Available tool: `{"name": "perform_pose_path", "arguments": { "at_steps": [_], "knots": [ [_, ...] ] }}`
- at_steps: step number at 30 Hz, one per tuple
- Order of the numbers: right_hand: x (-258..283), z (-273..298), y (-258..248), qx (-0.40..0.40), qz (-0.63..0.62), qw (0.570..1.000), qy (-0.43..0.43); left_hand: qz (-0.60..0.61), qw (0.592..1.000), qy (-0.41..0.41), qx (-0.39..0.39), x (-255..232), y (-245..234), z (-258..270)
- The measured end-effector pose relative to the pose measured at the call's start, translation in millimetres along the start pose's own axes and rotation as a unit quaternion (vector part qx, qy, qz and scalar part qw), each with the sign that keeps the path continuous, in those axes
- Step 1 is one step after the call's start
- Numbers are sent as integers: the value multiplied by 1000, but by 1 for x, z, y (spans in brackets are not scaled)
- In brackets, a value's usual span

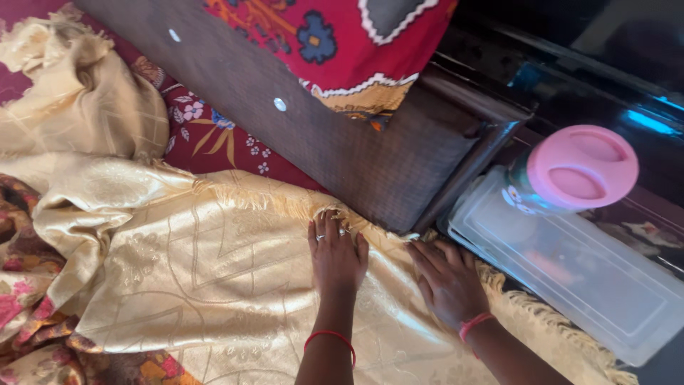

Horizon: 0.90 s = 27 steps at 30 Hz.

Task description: The person spreads and smooths a gold-colored patterned blanket over a bed. They repeatedly adjust the edges and corners, tucking the fabric under the mattress and aligning it with the bed frame. The person also lifts and repositions sections of the blanket to ensure even coverage.

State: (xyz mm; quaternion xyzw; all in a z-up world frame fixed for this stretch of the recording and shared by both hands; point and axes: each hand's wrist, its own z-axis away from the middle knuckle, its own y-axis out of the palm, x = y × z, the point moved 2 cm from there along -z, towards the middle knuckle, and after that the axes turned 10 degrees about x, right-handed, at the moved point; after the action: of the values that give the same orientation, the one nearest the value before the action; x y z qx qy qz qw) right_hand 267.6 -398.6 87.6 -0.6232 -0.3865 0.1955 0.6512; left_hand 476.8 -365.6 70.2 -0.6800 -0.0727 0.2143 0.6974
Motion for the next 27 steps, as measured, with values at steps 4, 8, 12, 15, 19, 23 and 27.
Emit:
{"name": "perform_pose_path", "arguments": {
  "at_steps": [4,8,12,15,19,23,27],
  "knots": [
    [-2,-6,0,-4,4,1000,-13,40,999,18,2,1,-7,-2],
    [-6,-4,4,-13,-6,1000,-13,27,998,26,42,6,-11,-3],
    [-6,1,1,-27,-23,999,-31,-18,998,51,35,21,-24,-5],
    [10,7,1,-40,-60,995,-65,-2,1000,23,21,40,-27,2],
    [49,-5,8,11,-88,993,-78,-62,996,58,34,61,-27,-5],
    [71,-40,13,19,-111,993,-18,-78,995,41,55,62,-35,-20],
    [77,-56,19,80,-119,989,42,-115,988,15,99,50,-50,-45]
  ]
}}
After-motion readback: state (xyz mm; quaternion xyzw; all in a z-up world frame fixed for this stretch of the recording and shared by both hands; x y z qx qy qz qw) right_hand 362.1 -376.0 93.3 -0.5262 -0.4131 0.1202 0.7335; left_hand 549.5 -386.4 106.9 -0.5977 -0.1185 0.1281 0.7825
